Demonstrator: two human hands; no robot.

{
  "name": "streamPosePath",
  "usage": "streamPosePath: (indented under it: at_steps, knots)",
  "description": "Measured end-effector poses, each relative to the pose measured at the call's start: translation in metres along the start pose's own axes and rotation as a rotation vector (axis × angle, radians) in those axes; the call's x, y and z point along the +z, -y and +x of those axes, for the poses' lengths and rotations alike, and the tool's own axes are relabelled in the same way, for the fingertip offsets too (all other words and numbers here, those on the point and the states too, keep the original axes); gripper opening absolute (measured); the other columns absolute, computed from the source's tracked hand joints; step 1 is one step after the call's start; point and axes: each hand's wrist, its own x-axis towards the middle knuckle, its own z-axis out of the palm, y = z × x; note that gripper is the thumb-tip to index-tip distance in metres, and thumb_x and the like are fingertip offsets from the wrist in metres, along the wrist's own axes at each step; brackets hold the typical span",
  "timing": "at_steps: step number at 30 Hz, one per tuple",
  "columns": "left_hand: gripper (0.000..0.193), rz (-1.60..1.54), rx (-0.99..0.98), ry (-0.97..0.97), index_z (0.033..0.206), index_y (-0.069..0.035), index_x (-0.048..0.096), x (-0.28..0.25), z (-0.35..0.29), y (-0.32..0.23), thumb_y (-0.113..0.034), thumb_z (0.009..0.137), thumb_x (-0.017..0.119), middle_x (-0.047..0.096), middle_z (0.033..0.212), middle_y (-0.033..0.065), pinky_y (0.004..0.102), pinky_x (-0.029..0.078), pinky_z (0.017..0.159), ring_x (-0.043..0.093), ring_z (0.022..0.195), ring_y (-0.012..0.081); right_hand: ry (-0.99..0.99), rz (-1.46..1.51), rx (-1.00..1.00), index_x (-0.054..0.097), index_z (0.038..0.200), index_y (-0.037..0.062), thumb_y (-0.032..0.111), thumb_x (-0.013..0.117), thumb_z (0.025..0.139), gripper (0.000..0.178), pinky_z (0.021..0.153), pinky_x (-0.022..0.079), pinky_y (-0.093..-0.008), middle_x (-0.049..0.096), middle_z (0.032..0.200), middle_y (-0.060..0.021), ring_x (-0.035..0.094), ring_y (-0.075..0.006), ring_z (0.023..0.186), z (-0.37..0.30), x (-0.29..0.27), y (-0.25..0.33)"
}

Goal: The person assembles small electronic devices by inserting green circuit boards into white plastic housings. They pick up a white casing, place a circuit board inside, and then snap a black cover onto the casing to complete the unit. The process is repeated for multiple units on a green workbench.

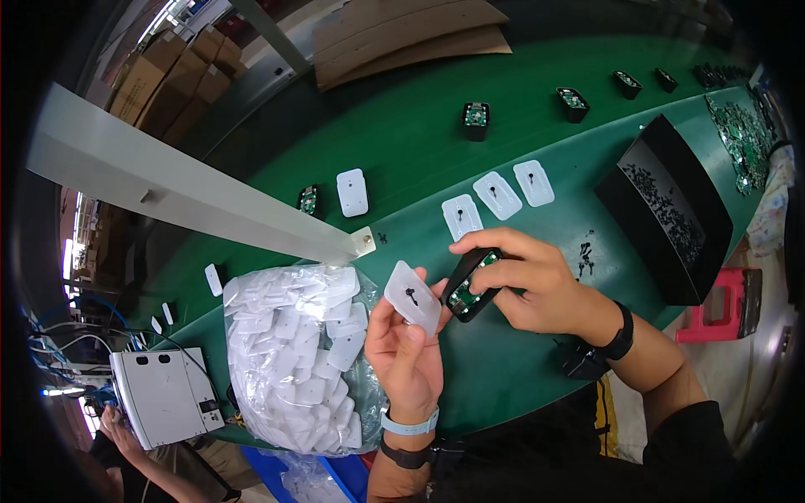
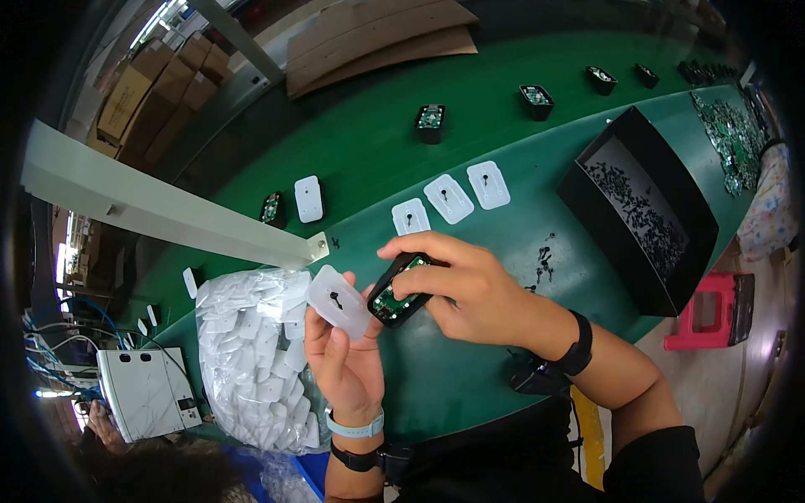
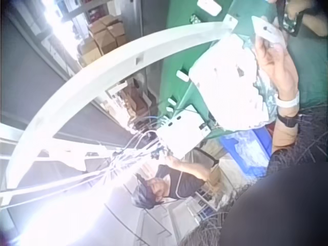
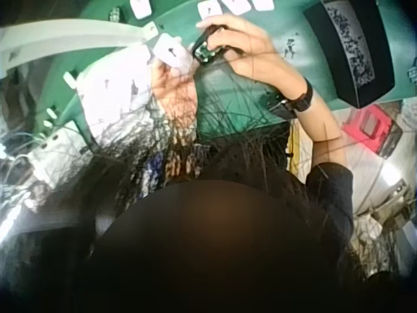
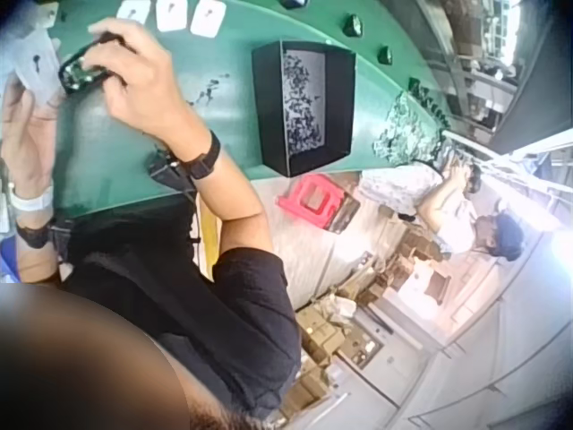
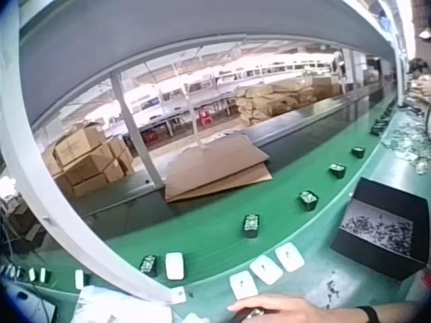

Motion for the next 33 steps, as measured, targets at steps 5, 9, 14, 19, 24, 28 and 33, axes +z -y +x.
streamPosePath:
  at_steps: [5,9,14,19,24,28,33]
  knots:
    - [0.056,-0.014,-0.019,-0.004,0.143,0.003,0.043,0.0024,0.0008,0.0002,-0.016,0.095,0.067,0.05,0.143,0.0244,0.0497,0.054,0.1,0.059,0.124,0.0384,0.04,-0.077,0.04,0.068,0.091,0.0057,-0.001,0.079,0.069,0.025,0.073,0.059,-0.0317,0.066,0.121,-0.0145,0.071,-0.0259,0.094,0.0014,-0.0033,0.0072]
    - [0.055,-0.004,-0.037,0.001,0.144,0.002,0.04,0.0027,0.0021,0.0004,-0.016,0.097,0.062,0.048,0.145,0.0252,0.051,0.055,0.099,0.059,0.123,0.0361,0.038,-0.148,-0.013,0.069,0.093,0.0068,0.011,0.088,0.067,0.032,0.063,0.058,-0.029,0.068,0.114,-0.0112,0.072,-0.0225,0.081,-0.0008,-0.0032,0.0036]
    - [0.055,-0.011,-0.037,0.009,0.145,0.001,0.038,0.0008,0.0029,0.0007,-0.016,0.097,0.059,0.047,0.145,0.0259,0.0517,0.055,0.099,0.058,0.124,0.036,0.027,-0.195,-0.049,0.07,0.096,0.0068,0.016,0.089,0.067,0.036,0.06,0.058,-0.0286,0.069,0.109,-0.0096,0.072,-0.0211,0.076,-0.0022,-0.0028,0.0026]
    - [0.056,-0.027,-0.049,0.024,0.146,0.002,0.038,0.0018,0.0023,0.0009,-0.016,0.097,0.059,0.047,0.145,0.0263,0.0521,0.055,0.1,0.057,0.126,0.0369,0.013,-0.119,0.019,0.067,0.096,0.0064,0.012,0.086,0.069,0.034,0.061,0.057,-0.0325,0.067,0.098,-0.0079,0.069,-0.0261,0.073,0.0014,-0.0043,0.008]
    - [0.055,0.004,-0.065,0.005,0.146,0.002,0.038,0.0034,0.0029,0.0011,-0.015,0.097,0.058,0.047,0.145,0.0261,0.0507,0.054,0.101,0.058,0.125,0.0338,-0.004,-0.058,0.074,0.062,0.095,0.0062,0.012,0.087,0.07,0.036,0.06,0.055,-0.0322,0.068,0.095,-0.0087,0.069,-0.0272,0.073,0.0006,-0.002,0.0039]
    - [0.056,0.008,-0.066,-0.007,0.146,0.002,0.037,0.0044,0.0027,0.0002,-0.015,0.098,0.058,0.046,0.145,0.026,0.0492,0.055,0.1,0.059,0.123,0.0302,-0.011,-0.034,0.104,0.059,0.097,0.0064,0.012,0.087,0.071,0.039,0.06,0.054,-0.0322,0.068,0.093,-0.0086,0.068,-0.0271,0.071,0.0001,-0.0013,0.0034]
    - [0.055,0.004,-0.066,-0.003,0.145,0.002,0.037,0.0043,0.0032,0.0006,-0.015,0.097,0.058,0.046,0.145,0.0259,0.0488,0.055,0.099,0.059,0.123,0.03,0.013,-0.041,0.098,0.058,0.094,0.0064,0.011,0.086,0.071,0.037,0.06,0.054,-0.0324,0.068,0.095,-0.0084,0.068,-0.0266,0.073,0.0003,-0.0022,0.0038]
